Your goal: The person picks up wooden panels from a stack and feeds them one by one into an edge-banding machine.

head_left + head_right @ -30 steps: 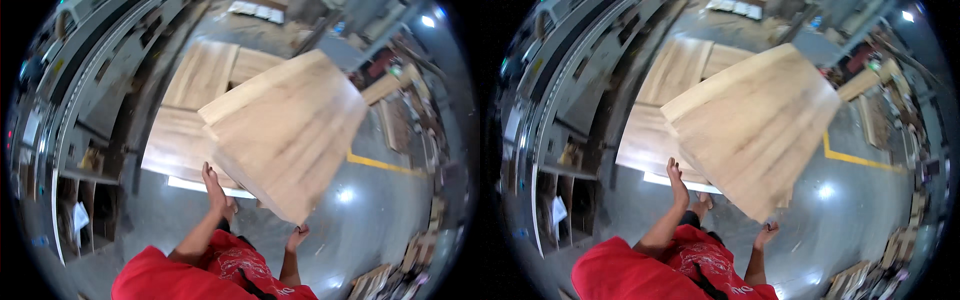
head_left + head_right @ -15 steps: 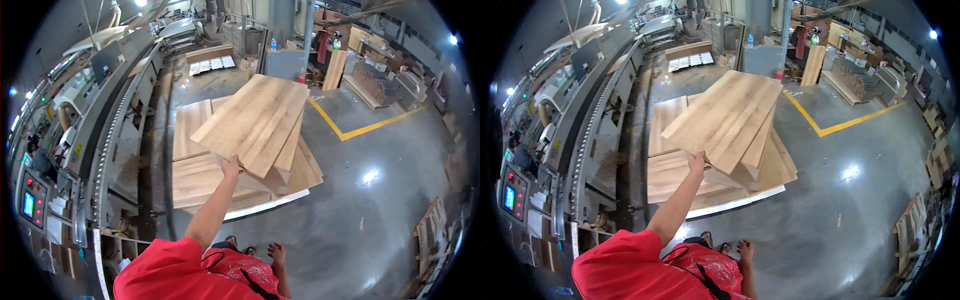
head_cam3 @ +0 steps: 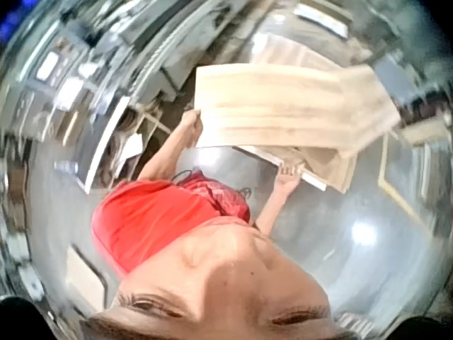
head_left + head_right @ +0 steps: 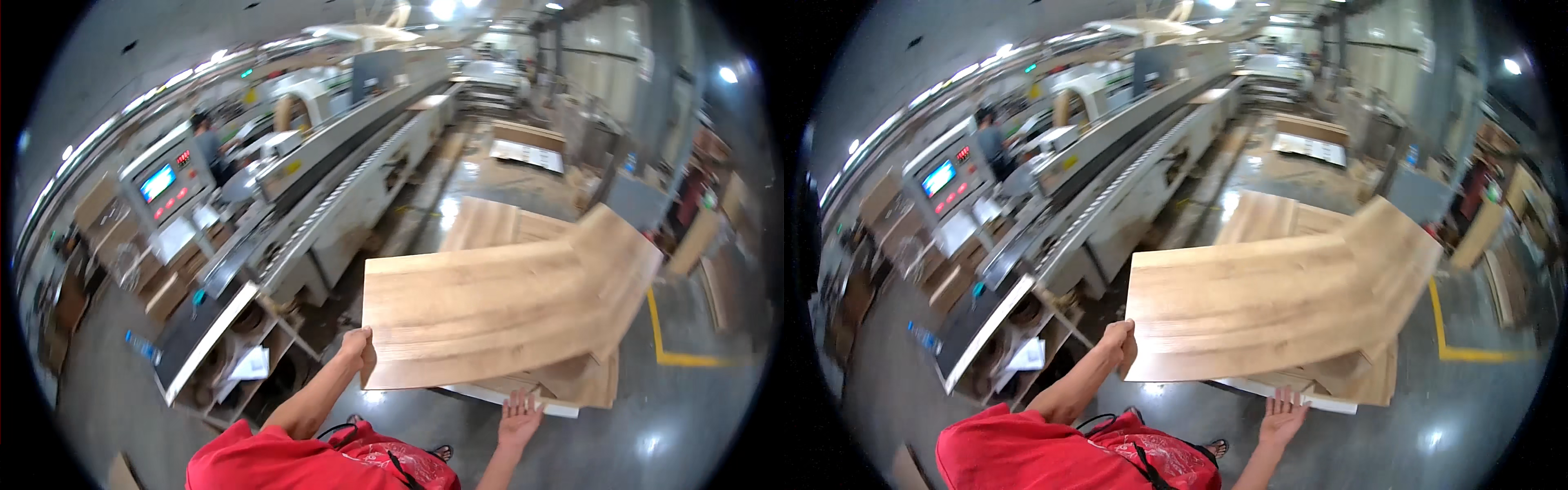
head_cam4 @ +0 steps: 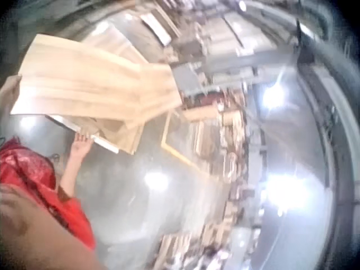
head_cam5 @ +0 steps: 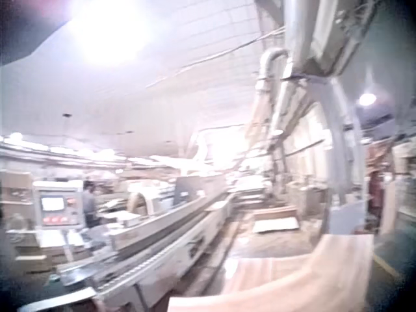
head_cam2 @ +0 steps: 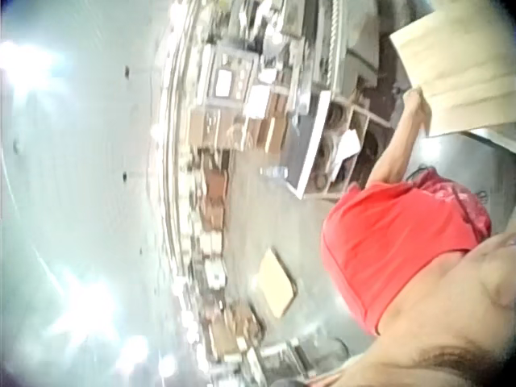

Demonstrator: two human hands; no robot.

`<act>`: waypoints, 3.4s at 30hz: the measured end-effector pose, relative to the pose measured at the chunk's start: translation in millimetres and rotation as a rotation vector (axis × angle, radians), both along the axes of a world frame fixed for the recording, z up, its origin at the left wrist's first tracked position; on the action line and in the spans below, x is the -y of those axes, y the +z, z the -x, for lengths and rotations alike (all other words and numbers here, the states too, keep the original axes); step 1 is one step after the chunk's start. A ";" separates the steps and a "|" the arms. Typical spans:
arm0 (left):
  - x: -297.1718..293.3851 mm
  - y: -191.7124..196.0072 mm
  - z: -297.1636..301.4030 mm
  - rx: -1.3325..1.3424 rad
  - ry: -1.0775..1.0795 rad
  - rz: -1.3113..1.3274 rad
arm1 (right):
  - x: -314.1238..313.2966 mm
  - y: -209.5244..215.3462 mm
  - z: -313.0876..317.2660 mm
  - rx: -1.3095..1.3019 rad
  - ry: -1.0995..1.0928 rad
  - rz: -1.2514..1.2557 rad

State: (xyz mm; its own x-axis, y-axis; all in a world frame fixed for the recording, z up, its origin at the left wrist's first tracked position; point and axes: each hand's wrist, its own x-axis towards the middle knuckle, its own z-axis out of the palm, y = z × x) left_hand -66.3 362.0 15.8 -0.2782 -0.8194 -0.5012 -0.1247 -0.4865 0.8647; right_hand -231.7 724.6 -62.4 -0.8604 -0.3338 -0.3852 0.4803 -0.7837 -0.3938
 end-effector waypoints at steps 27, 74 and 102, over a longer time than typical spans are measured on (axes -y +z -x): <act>127.3 -83.6 -545.8 0.182 1.309 0.227 | 652.5 -24.2 -317.2 0.009 1.210 -0.272; 387.7 -54.4 -396.9 0.244 1.165 -0.069 | 892.8 15.3 -192.6 -0.127 1.001 -0.543; 529.7 -170.6 -254.5 0.333 0.538 0.119 | 733.9 -148.9 -46.9 0.695 0.525 -0.795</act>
